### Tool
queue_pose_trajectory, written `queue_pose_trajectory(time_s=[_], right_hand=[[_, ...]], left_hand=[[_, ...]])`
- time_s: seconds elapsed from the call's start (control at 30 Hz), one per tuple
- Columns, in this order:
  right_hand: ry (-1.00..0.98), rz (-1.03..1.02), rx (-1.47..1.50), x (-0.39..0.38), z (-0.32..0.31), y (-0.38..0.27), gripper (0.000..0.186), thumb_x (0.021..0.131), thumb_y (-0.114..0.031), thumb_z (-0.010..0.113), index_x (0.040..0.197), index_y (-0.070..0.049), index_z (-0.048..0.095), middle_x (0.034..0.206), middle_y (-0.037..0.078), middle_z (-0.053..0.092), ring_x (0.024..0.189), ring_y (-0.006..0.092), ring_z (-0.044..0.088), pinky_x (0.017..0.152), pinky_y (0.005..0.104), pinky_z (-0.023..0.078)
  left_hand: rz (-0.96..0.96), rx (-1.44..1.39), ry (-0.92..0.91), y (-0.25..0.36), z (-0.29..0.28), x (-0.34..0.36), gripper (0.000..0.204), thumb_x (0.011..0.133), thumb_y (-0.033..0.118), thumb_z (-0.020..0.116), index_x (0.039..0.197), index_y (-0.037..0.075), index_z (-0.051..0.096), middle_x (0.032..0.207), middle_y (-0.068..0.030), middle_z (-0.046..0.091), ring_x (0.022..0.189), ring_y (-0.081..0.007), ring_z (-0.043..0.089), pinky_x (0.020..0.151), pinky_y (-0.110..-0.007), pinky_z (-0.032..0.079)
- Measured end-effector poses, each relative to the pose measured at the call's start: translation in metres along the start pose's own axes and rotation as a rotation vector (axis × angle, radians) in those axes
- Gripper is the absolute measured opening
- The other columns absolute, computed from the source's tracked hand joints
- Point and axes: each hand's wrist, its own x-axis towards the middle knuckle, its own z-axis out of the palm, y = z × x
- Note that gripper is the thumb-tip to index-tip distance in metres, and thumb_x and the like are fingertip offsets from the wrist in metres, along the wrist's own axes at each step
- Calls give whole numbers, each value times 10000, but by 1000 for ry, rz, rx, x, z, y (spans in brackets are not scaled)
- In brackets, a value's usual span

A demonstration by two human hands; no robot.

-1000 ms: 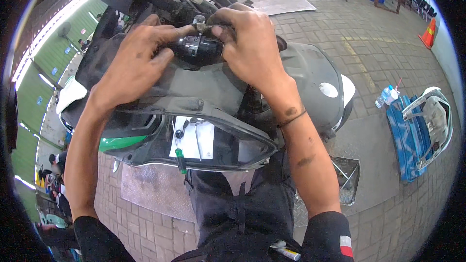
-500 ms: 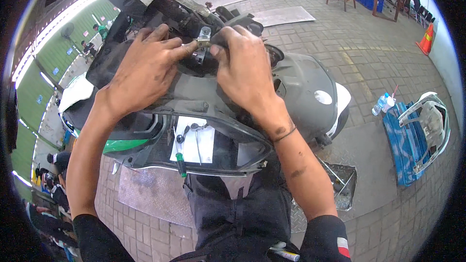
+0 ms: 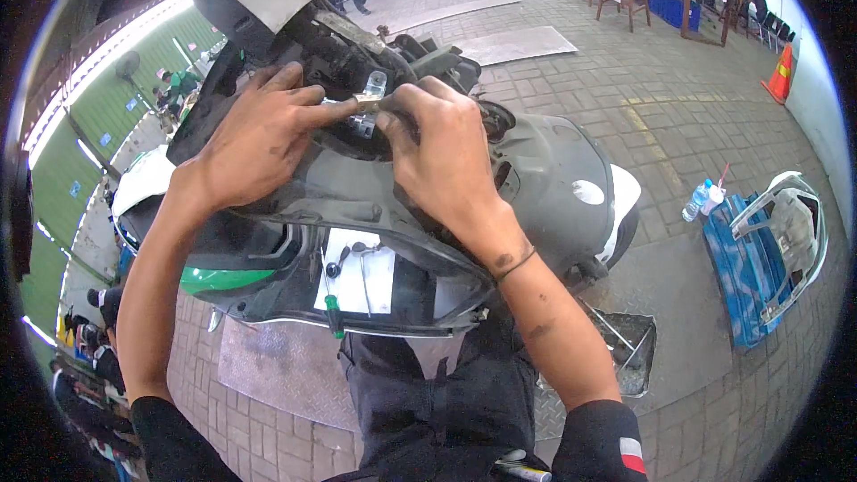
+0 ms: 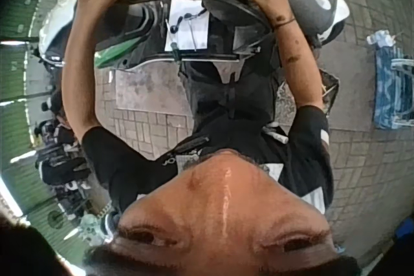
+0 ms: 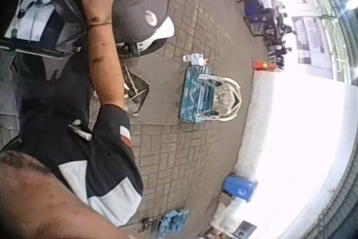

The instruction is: The person works on the internal components of a motorcycle's front panel by hand, manipulating wires and a metallic cylinder part. They use a screwdriver to loosen a screw and continue to pull and push on the wiring and cylinder assembly.

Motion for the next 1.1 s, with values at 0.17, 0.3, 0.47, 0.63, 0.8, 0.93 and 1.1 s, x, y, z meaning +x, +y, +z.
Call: queue_pose_trajectory(time_s=[0.17,0.3,0.47,0.63,0.8,0.93,1.1], right_hand=[[85,-80,-26,-9,12,3,138,865,-97,813,947,3,765,870,177,670,796,394,686,717,468,531],[58,-90,-38,-9,11,5,105,869,-127,805,920,-47,759,897,153,655,795,402,695,704,503,556],[34,-130,-105,-11,11,4,104,870,-135,794,932,-65,748,898,140,629,811,365,706,690,494,570],[23,-181,-85,-13,12,11,90,863,-110,764,934,-64,735,923,109,613,808,321,692,667,461,577],[99,-183,-11,-15,15,21,215,809,-146,876,990,-71,787,861,96,626,698,275,658,611,413,529],[123,-114,85,-12,13,21,238,806,-143,893,1003,-60,787,925,108,691,717,272,707,625,383,551],[169,20,228,-8,20,29,214,887,-114,834,1042,8,753,853,129,697,693,280,686,626,369,531]], left_hand=[[-6,-316,67,-11,-8,-6,631,810,-26,574,1413,103,706,1042,-159,606,1047,-370,533,989,-492,430],[-25,-187,180,0,-6,0,644,833,-42,570,1459,83,659,999,-153,581,1017,-357,524,978,-477,434],[-27,-191,236,11,13,15,573,889,-43,564,1441,75,663,972,-142,584,987,-343,515,935,-475,428],[-159,-428,228,12,13,16,386,889,-19,570,1239,17,729,936,-132,614,936,-324,512,883,-442,427],[-197,-496,204,13,14,23,372,880,-14,584,1219,15,733,893,-110,590,893,-292,476,854,-413,414],[-196,-460,150,11,14,24,393,893,4,592,1261,14,729,922,-108,588,907,-273,494,859,-397,429],[-266,-705,114,4,15,25,428,932,27,603,1346,18,710,1001,-112,578,965,-232,538,880,-374,459]])
